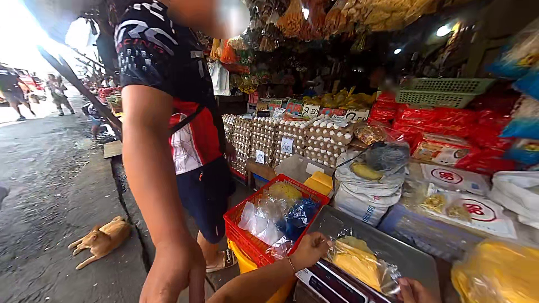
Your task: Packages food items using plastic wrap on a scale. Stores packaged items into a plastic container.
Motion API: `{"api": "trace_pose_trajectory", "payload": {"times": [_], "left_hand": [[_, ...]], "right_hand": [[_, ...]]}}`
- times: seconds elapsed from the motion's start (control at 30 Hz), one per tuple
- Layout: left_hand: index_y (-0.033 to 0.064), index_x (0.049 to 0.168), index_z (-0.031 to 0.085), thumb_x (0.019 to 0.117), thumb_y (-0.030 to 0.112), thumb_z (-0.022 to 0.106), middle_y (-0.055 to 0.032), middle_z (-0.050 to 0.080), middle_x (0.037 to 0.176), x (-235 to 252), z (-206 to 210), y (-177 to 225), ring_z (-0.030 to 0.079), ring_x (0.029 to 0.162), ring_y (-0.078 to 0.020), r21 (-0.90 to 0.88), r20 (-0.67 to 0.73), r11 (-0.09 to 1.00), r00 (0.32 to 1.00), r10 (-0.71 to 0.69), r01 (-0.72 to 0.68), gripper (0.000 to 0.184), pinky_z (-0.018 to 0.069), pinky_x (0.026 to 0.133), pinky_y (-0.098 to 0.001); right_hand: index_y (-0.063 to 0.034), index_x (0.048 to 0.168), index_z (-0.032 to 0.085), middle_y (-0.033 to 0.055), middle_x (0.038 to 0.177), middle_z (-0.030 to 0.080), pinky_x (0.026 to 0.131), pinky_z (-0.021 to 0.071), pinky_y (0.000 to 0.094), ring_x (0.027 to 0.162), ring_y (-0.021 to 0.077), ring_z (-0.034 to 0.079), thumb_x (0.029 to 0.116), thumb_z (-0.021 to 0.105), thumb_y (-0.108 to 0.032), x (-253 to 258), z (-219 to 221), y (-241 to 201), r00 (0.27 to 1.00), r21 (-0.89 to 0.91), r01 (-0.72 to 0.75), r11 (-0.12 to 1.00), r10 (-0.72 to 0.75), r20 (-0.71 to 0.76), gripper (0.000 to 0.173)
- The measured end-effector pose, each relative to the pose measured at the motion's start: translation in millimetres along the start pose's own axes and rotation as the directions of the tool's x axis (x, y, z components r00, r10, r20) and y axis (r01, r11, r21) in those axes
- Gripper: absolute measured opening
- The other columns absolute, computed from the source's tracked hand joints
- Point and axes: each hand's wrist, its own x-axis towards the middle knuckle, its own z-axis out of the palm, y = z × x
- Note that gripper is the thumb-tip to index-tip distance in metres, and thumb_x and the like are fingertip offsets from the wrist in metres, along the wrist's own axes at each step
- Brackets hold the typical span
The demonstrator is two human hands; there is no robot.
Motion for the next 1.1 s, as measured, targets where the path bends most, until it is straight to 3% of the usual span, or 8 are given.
{"api": "trace_pose_trajectory", "payload": {"times": [0.1, 0.23, 0.4, 0.57, 0.7, 0.83, 1.1], "left_hand": [[-0.0073, 0.109, 0.062, 0.1055, 0.018, 0.053, -0.0101, 0.066, 0.087, -2, 9, 6, 0.065, 0.075, -0.0125, -0.008, -0.017, 1.0, 1.0, -0.014, 0.014, 0.027, 0.0571, 0.076, -0.0322], [-0.0059, 0.106, 0.063, 0.106, 0.017, 0.052, -0.0076, 0.063, 0.082, -3, 9, 4, 0.062, 0.069, -0.011, 0.047, -0.066, 0.999, 0.998, 0.004, -0.001, 0.026, 0.056, 0.07, -0.0303], [-0.0067, 0.105, 0.063, 0.1061, 0.017, 0.05, -0.0073, 0.062, 0.08, 1, 3, 9, 0.06, 0.069, -0.0107, 0.144, -0.119, 0.989, 0.992, 0.045, -0.027, 0.027, 0.0537, 0.07, -0.0301], [-0.0071, 0.111, 0.061, 0.1084, 0.018, 0.049, -0.013, 0.066, 0.083, 2, 11, 6, 0.066, 0.073, -0.0194, 0.185, -0.142, 0.982, 0.99, -0.015, 0.042, 0.028, 0.058, 0.075, -0.0393], [-0.0038, 0.111, 0.058, 0.1105, 0.023, 0.045, -0.0125, 0.061, 0.076, 3, 18, -4, 0.061, 0.063, -0.0212, 0.259, -0.18, 0.966, 0.982, 0.051, -0.003, 0.03, 0.0556, 0.065, -0.0399], [-0.0012, 0.114, 0.059, 0.1111, 0.028, 0.043, -0.0135, 0.061, 0.074, 3, 21, -6, 0.061, 0.06, -0.025, 0.384, -0.203, 0.923, 0.975, 0.091, -0.006, 0.033, 0.0554, 0.062, -0.0447], [-0.0003, 0.11, 0.063, 0.1102, 0.026, 0.045, -0.0191, 0.067, 0.085, 8, 17, 1, 0.069, 0.08, -0.0359, 0.561, -0.21, 0.826, 0.974, 0.087, 0.047, 0.032, 0.0546, 0.075, -0.0569]], "right_hand": [[0.013, 0.111, 0.062, 0.0231, 0.089, 0.065, 0.077, 0.0535, 0.0489, 0.077, 0.0281, 0.064, 0.1065, 0.046, -0.015, -5, 4, -5, 0.996, -0.025, -0.016, 1.0, 0.014, -0.089, 0.032], [0.0113, 0.109, 0.063, 0.0242, 0.087, 0.063, 0.076, 0.0516, 0.0543, 0.076, 0.0331, 0.063, 0.1076, 0.046, -0.014, 0, 16, -3, 0.988, -0.055, -0.017, 0.998, 0.009, -0.152, 0.03], [0.0132, 0.114, 0.061, 0.0315, 0.097, 0.065, 0.087, 0.0497, 0.0618, 0.092, 0.0449, 0.066, 0.1092, 0.043, -0.016, 2, 19, -20, 0.986, -0.159, -0.041, 0.986, 0.014, -0.167, 0.035], [0.011, 0.122, 0.06, 0.0327, 0.109, 0.066, 0.097, 0.0487, 0.0593, 0.107, 0.0461, 0.066, 0.1103, 0.039, -0.019, 8, 22, -27, 0.982, -0.266, -0.145, 0.953, 0.105, -0.157, 0.039], [0.0071, 0.12, 0.061, 0.0316, 0.103, 0.067, 0.092, 0.0485, 0.0663, 0.104, 0.0494, 0.066, 0.1108, 0.039, -0.023, 11, 26, -26, 0.974, -0.309, -0.187, 0.932, 0.134, -0.185, 0.038], [0.0048, 0.117, 0.061, 0.0297, 0.098, 0.068, 0.084, 0.0498, 0.0675, 0.098, 0.0498, 0.067, 0.1112, 0.037, -0.028, 17, 29, -24, 0.964, -0.356, -0.222, 0.908, 0.151, -0.217, 0.041], [0.0015, 0.119, 0.06, 0.0282, 0.1, 0.069, 0.084, 0.0517, 0.0644, 0.1, 0.0487, 0.068, 0.1122, 0.035, -0.031, 28, 29, -27, 0.965, -0.528, -0.262, 0.808, 0.207, -0.162, 0.042]]}}
